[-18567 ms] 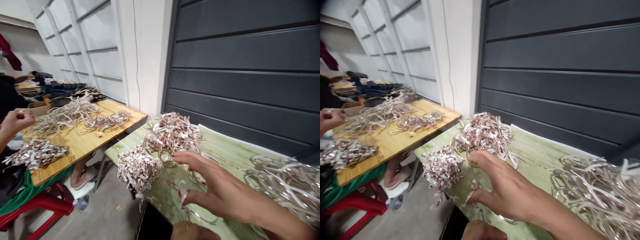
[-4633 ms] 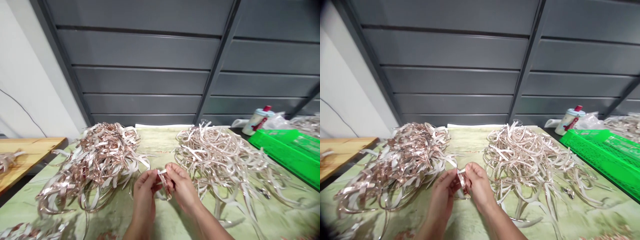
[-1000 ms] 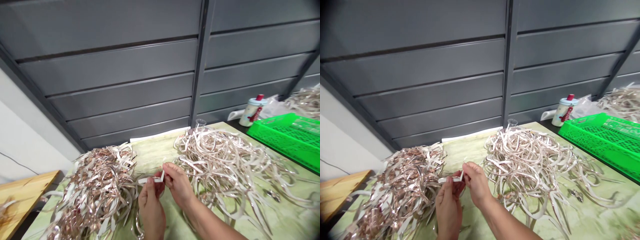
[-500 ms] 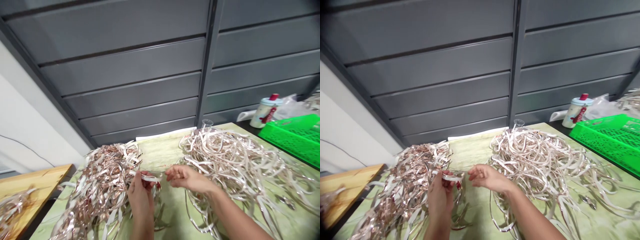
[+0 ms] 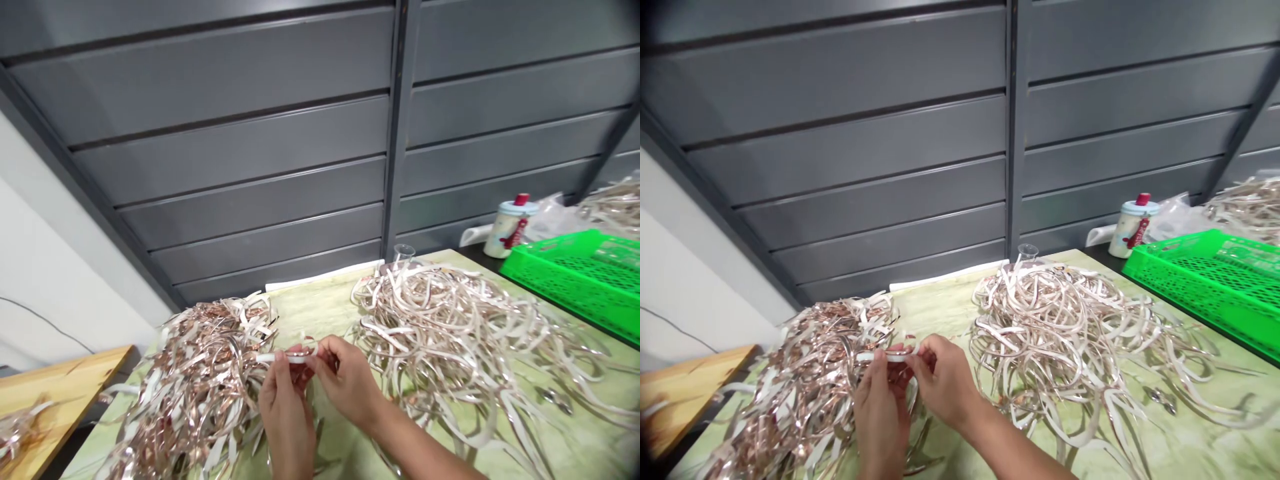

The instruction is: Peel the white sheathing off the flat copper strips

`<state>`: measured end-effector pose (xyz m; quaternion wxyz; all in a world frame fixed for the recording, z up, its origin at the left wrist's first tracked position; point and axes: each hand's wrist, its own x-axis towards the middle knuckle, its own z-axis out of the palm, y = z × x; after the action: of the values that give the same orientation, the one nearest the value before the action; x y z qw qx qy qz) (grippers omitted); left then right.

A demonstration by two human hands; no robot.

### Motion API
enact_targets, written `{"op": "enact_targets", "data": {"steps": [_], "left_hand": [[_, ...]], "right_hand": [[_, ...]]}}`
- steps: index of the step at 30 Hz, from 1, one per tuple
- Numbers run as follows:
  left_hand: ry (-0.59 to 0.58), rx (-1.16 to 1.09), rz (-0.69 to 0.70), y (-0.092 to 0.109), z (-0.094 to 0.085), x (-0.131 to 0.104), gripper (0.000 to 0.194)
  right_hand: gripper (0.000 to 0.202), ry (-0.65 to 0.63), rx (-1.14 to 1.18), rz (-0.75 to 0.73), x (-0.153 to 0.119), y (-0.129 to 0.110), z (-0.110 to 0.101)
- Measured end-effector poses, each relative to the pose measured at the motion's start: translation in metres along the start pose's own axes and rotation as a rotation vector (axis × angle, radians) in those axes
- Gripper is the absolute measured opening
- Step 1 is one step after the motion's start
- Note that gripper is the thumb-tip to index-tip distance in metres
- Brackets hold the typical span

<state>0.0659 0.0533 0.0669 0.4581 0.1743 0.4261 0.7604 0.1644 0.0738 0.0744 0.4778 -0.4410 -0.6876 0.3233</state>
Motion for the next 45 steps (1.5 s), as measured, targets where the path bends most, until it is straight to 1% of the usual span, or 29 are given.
{"op": "enact_targets", "data": {"steps": [3,5,8,12,14,17,19,23,26,29,31,33,34,36,37,38,39,40,42,43,45], "left_hand": [[-0.028,0.045,0.009,-0.001,-0.003,-0.002,0.04],[-0.052,0.095,0.036,-0.005,-0.006,-0.004,0.045],[-0.117,0.189,0.035,-0.012,-0.009,-0.006,0.043],[-0.166,0.223,-0.029,-0.018,-0.012,-0.008,0.04],[-0.164,0.176,-0.063,-0.02,-0.013,-0.009,0.038],[-0.143,0.052,-0.121,-0.022,-0.013,-0.01,0.034],[-0.135,-0.028,-0.158,-0.022,-0.012,-0.011,0.031],[-0.103,-0.161,-0.196,-0.02,-0.011,-0.012,0.025],[-0.072,-0.231,-0.204,-0.018,-0.01,-0.009,0.021],[-0.022,-0.262,-0.185,-0.017,-0.011,-0.003,0.019],[0.016,-0.267,-0.145,-0.015,-0.011,0.001,0.015],[0.048,-0.263,-0.079,-0.011,-0.01,0.005,0.011],[0.067,-0.257,-0.042,-0.009,-0.009,0.007,0.013],[0.109,-0.246,0.02,-0.007,-0.006,0.01,0.018],[0.128,-0.241,0.038,-0.007,-0.004,0.011,0.019],[0.137,-0.236,0.044,-0.008,-0.003,0.011,0.02],[0.135,-0.23,0.041,-0.01,-0.001,0.01,0.02],[0.125,-0.224,0.032,-0.013,0.001,0.008,0.02],[0.091,-0.204,0.013,-0.02,0.003,0.002,0.023],[0.067,-0.189,0.003,-0.023,0.003,-0.001,0.025],[0.013,-0.169,-0.006,-0.028,0.002,-0.008,0.032]], "right_hand": [[0.02,-0.031,0.083,-0.007,0.002,-0.005,-0.001],[0.023,-0.069,0.187,0.023,0.003,-0.008,-0.001],[0.027,-0.108,0.407,0.124,0.004,-0.008,0.001],[0.037,-0.123,0.676,0.304,0.007,-0.001,0.003],[0.038,-0.089,0.734,0.374,0.007,0.003,0.002],[0.037,-0.058,0.836,0.442,0.007,0.006,-0.001],[0.037,-0.059,0.956,0.495,0.007,0.006,-0.002],[0.037,-0.034,1.232,0.671,0.01,0.011,-0.004],[0.034,-0.079,1.314,0.774,0.014,0.015,-0.008],[0.025,-0.136,1.318,0.82,0.015,0.018,-0.015],[0.027,-0.164,1.31,0.812,0.014,0.022,-0.021],[0.035,-0.17,1.288,0.767,0.012,0.027,-0.026],[0.038,-0.146,1.27,0.743,0.012,0.029,-0.028],[0.037,-0.019,1.182,0.695,0.009,0.034,-0.027],[0.032,0.044,1.103,0.663,0.008,0.035,-0.025],[0.025,0.081,1.004,0.617,0.006,0.035,-0.022],[0.02,0.083,0.89,0.552,0.005,0.033,-0.018],[0.019,0.053,0.774,0.475,0.004,0.029,-0.013],[0.023,-0.033,0.587,0.328,0.003,0.02,-0.003],[0.025,-0.044,0.517,0.272,0.003,0.015,0.001],[0.029,-0.008,0.418,0.207,0.005,0.007,0.007]]}}
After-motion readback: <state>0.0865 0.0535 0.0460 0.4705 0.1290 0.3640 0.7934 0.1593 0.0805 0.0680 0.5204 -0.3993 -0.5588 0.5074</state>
